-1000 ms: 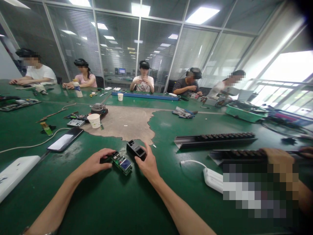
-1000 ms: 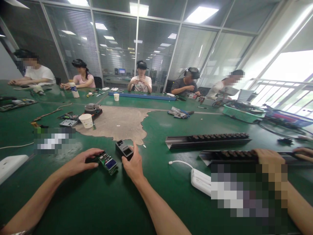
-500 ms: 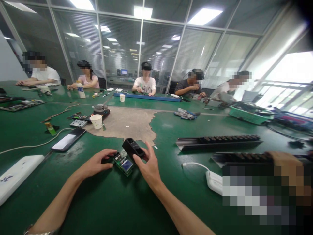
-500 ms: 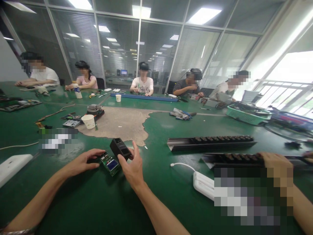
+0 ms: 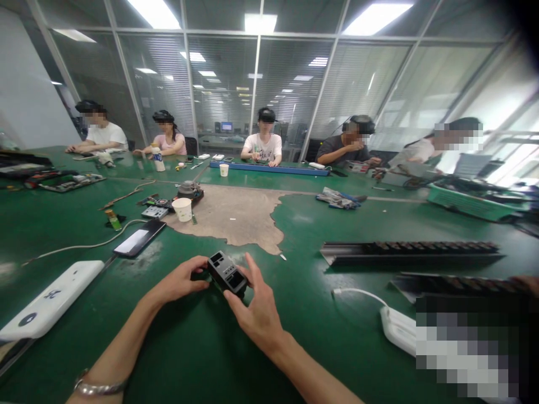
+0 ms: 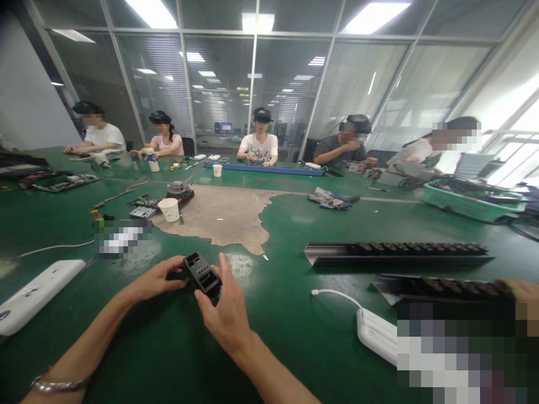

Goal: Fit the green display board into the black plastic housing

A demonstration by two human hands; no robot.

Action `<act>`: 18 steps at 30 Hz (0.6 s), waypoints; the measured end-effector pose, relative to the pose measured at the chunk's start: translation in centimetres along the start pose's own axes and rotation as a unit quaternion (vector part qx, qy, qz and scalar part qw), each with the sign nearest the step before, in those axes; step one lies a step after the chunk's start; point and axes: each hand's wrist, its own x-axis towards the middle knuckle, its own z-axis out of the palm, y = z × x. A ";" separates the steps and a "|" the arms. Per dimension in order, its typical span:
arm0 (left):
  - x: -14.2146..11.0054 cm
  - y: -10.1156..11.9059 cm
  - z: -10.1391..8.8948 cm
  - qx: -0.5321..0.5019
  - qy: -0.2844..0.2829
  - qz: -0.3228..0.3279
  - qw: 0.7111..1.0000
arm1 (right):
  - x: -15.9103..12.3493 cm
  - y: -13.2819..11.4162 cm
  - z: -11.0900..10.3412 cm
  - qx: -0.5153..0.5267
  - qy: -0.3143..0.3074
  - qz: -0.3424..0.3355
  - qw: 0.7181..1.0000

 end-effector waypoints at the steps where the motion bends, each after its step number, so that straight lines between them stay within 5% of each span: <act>1: 0.0 0.1 0.0 0.001 -0.002 0.002 1.000 | 0.0 0.0 0.0 -0.010 -0.001 -0.003 1.000; 18: 0.0 -0.2 -0.2 0.008 -0.005 0.011 1.000 | -0.8 1.5 0.9 -0.085 -0.043 -0.019 0.995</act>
